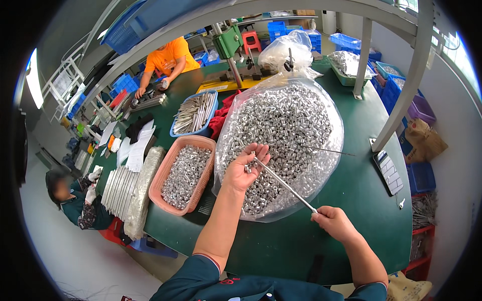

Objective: The person uses a long metal rod to pick up small cylindrical metal parts from a large plastic bag and threads them onto the rod. The person holds the rod with both hands and repeatedly inserts the tip into the bag to collect parts. Other workers are visible in the background at a factory assembly line.

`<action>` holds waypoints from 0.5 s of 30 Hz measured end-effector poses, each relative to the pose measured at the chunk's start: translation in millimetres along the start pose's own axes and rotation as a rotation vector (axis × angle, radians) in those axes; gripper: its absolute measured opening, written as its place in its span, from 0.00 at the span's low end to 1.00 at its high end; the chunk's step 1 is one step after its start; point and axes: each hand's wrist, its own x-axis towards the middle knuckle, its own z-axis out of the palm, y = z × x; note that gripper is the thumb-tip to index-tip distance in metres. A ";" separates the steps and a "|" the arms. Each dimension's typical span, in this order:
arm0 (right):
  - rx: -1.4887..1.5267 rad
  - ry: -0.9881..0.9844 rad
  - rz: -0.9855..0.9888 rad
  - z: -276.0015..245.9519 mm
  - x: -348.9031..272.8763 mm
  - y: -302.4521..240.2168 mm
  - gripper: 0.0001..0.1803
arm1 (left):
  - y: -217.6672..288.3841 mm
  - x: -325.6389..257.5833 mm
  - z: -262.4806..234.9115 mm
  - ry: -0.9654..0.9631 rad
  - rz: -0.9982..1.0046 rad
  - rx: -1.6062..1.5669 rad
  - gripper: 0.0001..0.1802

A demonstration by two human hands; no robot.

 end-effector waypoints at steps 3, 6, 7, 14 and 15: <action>0.008 -0.006 0.005 0.9 0.7 0.2 0.12 | -3.3 0.8 -2.1 0.017 -0.007 -0.021 0.13; -0.007 0.013 -0.020 1.1 1.9 0.9 0.12 | -4.3 0.5 -0.3 0.052 -0.040 -0.069 0.12; -0.001 0.017 -0.022 1.2 2.8 2.5 0.12 | -4.8 0.8 -0.1 0.067 -0.050 -0.097 0.11; 0.074 0.010 0.000 10.0 7.8 10.9 0.12 | -13.9 1.3 3.3 0.076 -0.017 -0.160 0.09; 0.079 0.007 0.007 10.1 7.7 11.2 0.12 | -14.3 1.3 3.8 0.090 -0.025 -0.168 0.09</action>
